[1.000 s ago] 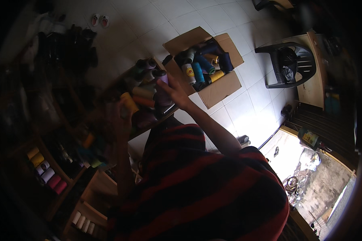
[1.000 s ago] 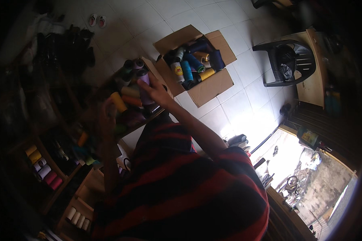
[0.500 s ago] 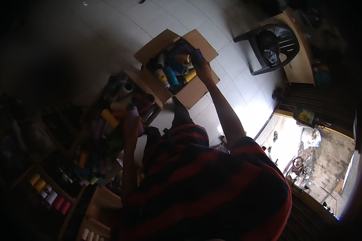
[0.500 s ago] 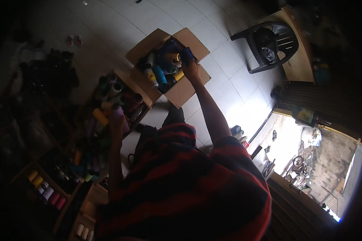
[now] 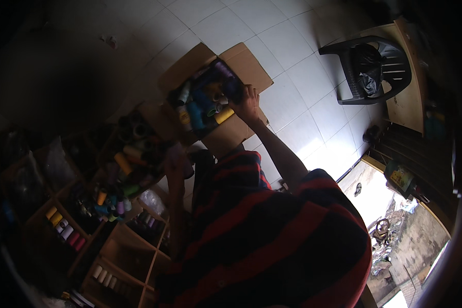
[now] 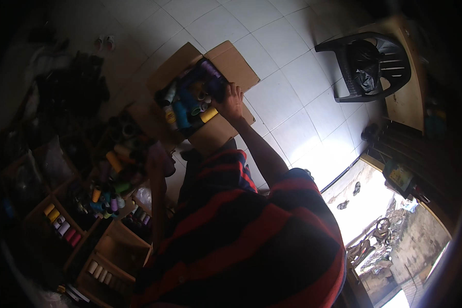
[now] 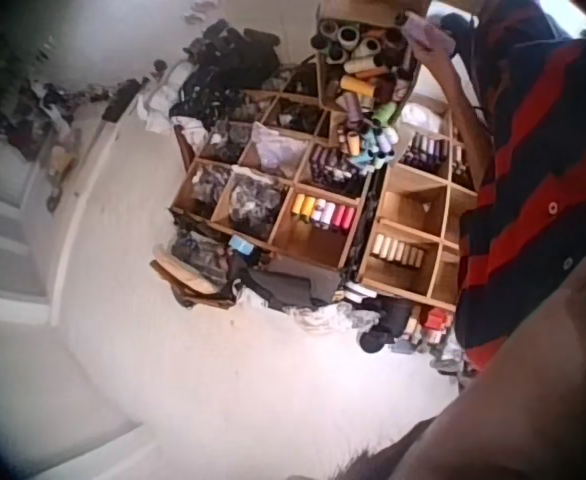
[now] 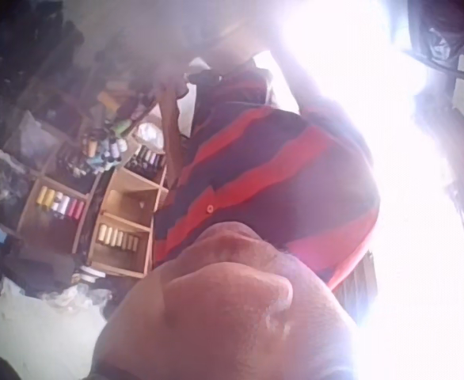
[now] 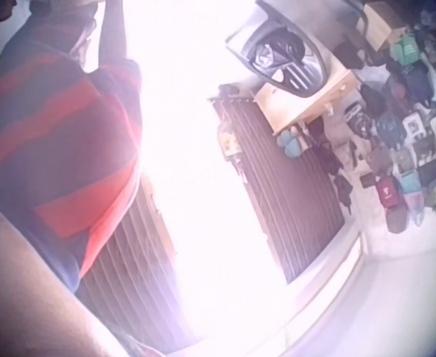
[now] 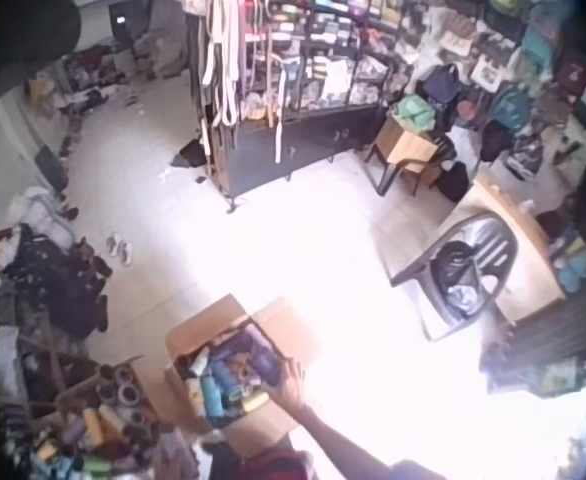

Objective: The person organizes thread spools by taking them from cardboard boxes on the floor and placing them onto wooden shelves in a storage unit.

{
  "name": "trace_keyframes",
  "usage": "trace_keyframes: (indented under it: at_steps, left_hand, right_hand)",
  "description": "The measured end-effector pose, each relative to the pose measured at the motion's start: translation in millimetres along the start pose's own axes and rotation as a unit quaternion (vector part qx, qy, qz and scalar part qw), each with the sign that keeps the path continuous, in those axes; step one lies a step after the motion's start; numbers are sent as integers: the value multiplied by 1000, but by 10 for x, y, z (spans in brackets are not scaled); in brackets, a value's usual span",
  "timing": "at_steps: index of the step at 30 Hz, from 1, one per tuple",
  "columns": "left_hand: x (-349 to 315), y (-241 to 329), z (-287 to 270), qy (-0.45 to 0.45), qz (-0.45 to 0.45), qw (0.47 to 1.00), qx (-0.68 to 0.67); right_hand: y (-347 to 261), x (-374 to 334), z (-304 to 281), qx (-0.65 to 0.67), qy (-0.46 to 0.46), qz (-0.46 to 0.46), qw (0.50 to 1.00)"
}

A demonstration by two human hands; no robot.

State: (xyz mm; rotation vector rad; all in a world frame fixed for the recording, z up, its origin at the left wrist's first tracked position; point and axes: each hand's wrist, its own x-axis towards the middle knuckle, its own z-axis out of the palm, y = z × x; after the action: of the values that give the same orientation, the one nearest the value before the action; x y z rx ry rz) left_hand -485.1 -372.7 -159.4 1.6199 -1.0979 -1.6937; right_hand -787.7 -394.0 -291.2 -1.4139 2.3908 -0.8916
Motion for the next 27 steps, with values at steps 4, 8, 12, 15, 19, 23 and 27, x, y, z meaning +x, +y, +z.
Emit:
trace_keyframes:
  at_steps: [4,8,12,15,19,23,27]
  left_hand:
    - [23,140,386,-26,5,1000,-9]
    - [70,160,541,-52,-17,998,-11]
    - [42,151,686,-29,-66,997,-26]
    - [26,226,731,-20,-70,997,-36]
    - [27,225,673,-11,-57,998,-13]
    - [73,37,517,-3,-13,1000,4]
    - [367,-851,-53,64,-115,982,133]
  right_hand:
    - [-178,8,63,53,-51,-49,996]
    - [-133,188,187,221,-58,92,969]
    - [66,324,216,230,-78,158,957]
    - [58,444,229,246,-106,176,947]
    - [24,513,377,181,-103,198,958]
    - [48,520,495,158,-85,243,953]
    - [63,565,394,508,-202,394,739]
